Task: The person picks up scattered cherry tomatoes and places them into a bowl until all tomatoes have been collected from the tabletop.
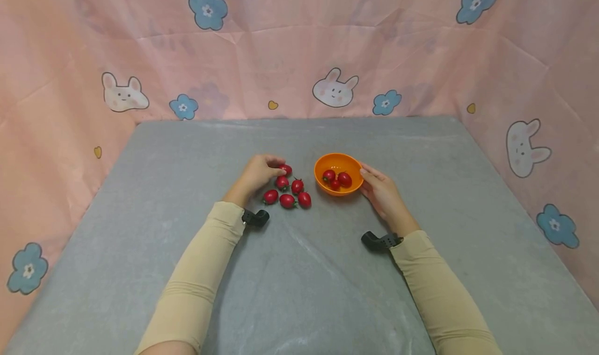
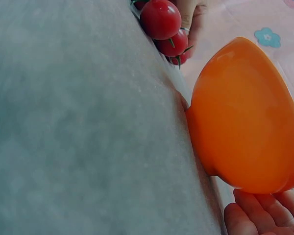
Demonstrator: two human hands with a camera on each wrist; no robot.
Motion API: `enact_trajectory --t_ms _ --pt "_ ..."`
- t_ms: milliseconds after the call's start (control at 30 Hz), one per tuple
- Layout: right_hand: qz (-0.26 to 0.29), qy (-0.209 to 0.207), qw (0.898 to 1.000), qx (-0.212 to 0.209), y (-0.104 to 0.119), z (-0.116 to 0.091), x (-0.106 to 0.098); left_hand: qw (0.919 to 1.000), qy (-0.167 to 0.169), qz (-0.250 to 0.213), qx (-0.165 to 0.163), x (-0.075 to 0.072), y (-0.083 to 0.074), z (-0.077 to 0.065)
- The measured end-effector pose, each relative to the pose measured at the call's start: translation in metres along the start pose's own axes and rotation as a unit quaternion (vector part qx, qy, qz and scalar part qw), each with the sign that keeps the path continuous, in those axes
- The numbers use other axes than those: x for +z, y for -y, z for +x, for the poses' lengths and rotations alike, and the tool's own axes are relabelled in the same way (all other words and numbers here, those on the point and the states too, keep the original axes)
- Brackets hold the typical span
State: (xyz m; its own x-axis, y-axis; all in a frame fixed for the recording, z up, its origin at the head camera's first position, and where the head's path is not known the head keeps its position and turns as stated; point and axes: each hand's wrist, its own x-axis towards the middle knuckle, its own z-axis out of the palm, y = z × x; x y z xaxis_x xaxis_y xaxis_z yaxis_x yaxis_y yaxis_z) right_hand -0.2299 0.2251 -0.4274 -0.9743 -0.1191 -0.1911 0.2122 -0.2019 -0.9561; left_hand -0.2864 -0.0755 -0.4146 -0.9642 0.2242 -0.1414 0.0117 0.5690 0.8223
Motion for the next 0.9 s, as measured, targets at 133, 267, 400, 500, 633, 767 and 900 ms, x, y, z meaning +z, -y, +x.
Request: enact_trajectory --t_ms 133,267,400,500,633,767,900 --pt "-0.006 -0.002 1.0 0.003 0.0 0.0 0.001 0.9999 -0.011 -0.002 -0.01 0.001 0.0 0.0" --pt "-0.013 -0.001 1.0 0.005 -0.001 0.0 0.002 0.9996 -0.024 -0.007 -0.01 0.0 -0.002 0.0" --pt "-0.012 -0.001 1.0 0.006 0.0 0.0 0.002 0.9992 -0.036 -0.016 -0.004 -0.002 -0.007 -0.003" --pt "-0.013 -0.003 1.0 0.007 0.001 0.0 0.001 0.9992 -0.037 -0.017 0.007 -0.003 -0.017 -0.005" --pt "-0.013 -0.007 1.0 0.009 0.003 0.001 0.001 0.9989 -0.033 -0.012 0.031 -0.003 -0.036 -0.007" --pt "-0.012 -0.008 1.0 0.017 0.003 0.0 0.001 0.9989 -0.025 -0.002 0.04 0.0 -0.053 -0.01" --pt "-0.008 -0.009 1.0 0.021 0.003 0.001 0.001 0.9987 -0.011 0.011 0.049 0.008 -0.068 -0.012"
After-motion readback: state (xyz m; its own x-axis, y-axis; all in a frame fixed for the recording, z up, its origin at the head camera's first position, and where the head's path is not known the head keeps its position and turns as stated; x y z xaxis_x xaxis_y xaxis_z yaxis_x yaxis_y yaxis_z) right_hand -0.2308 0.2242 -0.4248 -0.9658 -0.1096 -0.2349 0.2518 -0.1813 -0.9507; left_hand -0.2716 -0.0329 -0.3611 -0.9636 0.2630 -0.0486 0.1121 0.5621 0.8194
